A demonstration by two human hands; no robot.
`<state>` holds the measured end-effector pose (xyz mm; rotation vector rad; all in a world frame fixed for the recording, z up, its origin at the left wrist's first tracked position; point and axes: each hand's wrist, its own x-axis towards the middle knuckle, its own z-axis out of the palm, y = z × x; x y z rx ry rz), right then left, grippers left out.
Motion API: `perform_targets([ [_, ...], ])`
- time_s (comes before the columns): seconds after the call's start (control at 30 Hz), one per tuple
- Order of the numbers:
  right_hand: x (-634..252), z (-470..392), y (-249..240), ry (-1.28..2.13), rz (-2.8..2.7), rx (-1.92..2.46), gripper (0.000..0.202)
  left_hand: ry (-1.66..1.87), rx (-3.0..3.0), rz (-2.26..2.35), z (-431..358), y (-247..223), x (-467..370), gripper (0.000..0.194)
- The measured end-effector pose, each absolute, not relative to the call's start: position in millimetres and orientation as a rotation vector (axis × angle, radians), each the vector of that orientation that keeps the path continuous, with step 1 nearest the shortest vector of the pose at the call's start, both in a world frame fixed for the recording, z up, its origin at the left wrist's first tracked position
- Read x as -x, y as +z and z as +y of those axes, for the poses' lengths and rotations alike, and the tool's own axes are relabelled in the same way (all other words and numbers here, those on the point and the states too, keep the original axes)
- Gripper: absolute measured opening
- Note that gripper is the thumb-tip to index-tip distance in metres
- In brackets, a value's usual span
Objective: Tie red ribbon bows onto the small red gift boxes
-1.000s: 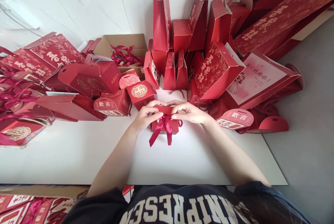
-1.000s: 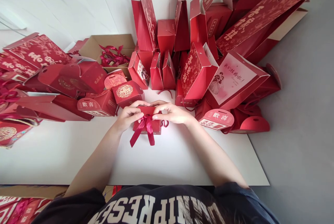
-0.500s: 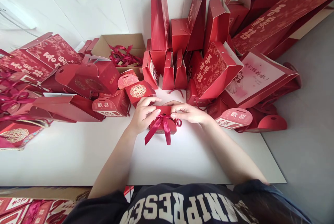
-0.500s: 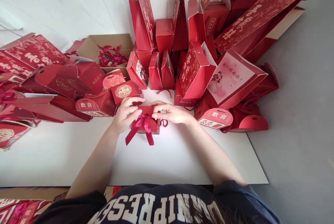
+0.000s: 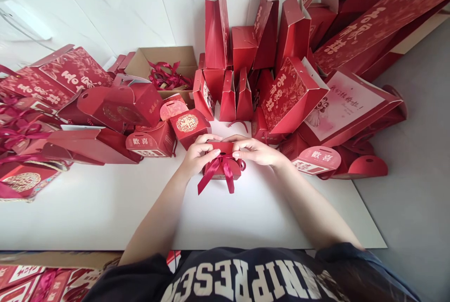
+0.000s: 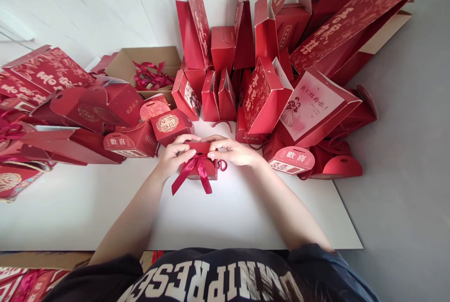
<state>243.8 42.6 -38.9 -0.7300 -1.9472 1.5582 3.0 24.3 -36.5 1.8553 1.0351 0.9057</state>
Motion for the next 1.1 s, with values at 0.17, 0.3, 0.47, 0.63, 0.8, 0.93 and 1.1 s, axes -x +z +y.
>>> perform_targets([
  [0.17,-246,44,-43,1.546,-1.934,0.681,0.034,0.992,-1.443,0.889,26,-51,-5,0.044],
  [0.3,-246,45,-43,1.535,-1.949,0.668,0.035,1.066,-1.18,0.747,26,-63,-8,0.043],
  [0.47,-246,47,-44,1.53,-1.918,0.654,0.035,1.088,-1.19,0.69,28,-67,-9,0.045],
  [0.63,-246,46,-40,1.551,-1.849,0.626,0.033,1.081,-1.365,0.816,27,-57,-5,0.046],
  [0.8,-244,42,-32,1.566,-1.799,0.574,0.03,1.066,-1.655,0.891,24,-43,-2,0.045],
  [0.93,-240,40,-32,1.532,-1.808,0.627,0.032,1.055,-1.816,0.961,22,-37,-4,0.041],
  [1.1,-238,40,-34,1.403,-1.908,0.709,0.035,1.028,-1.858,1.081,22,-34,-6,0.041],
])
